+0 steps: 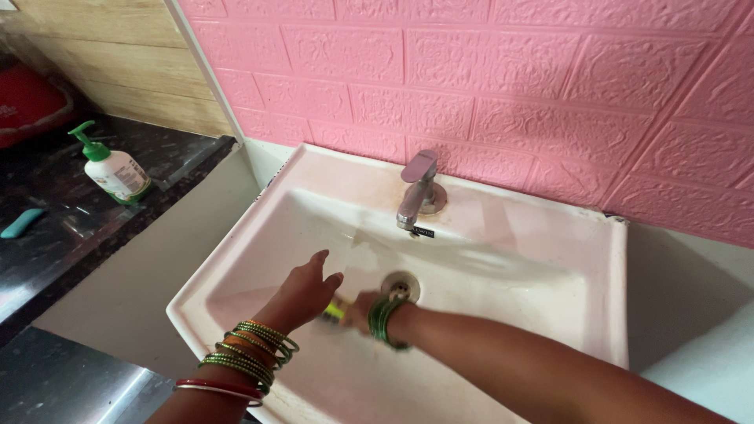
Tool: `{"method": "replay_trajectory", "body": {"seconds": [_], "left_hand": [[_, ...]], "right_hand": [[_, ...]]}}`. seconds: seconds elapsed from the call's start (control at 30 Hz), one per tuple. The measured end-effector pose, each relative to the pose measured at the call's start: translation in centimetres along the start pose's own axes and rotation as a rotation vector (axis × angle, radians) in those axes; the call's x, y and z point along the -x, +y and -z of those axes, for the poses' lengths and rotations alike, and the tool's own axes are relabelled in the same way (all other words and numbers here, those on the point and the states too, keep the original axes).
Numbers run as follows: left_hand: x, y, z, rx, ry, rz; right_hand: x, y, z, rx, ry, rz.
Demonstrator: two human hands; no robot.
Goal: The person scrubs the basin and the surrounding wall of a bathroom sink using a small brush.
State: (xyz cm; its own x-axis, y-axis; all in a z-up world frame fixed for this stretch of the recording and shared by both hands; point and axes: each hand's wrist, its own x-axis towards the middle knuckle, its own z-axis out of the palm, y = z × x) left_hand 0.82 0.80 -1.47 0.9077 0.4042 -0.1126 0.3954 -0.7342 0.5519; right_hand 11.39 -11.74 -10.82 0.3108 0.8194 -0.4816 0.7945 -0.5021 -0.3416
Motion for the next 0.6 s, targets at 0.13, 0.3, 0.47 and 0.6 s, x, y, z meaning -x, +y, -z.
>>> {"method": "replay_trajectory", "body": {"seconds": [0.13,0.3,0.47,0.6], "left_hand": [[0.3,-1.0,0.4,0.010,0.038,-0.016],[0.3,-3.6,1.9,-0.031,0.078,-0.027],[0.0,-5.9,4.3,-0.065,0.129,-0.027],[1.6,-7.9,7.1,-0.034,0.107,-0.016]], "right_hand": [[5.1,-0.1,-1.2,0.104,-0.178,0.124],[10.4,3.2,-2.0,-0.048,-0.268,0.487],[11.9,-2.6,-0.1,0.004,-0.224,0.238],[5.3,-8.1,1.2,0.015,-0.047,0.238]]}}
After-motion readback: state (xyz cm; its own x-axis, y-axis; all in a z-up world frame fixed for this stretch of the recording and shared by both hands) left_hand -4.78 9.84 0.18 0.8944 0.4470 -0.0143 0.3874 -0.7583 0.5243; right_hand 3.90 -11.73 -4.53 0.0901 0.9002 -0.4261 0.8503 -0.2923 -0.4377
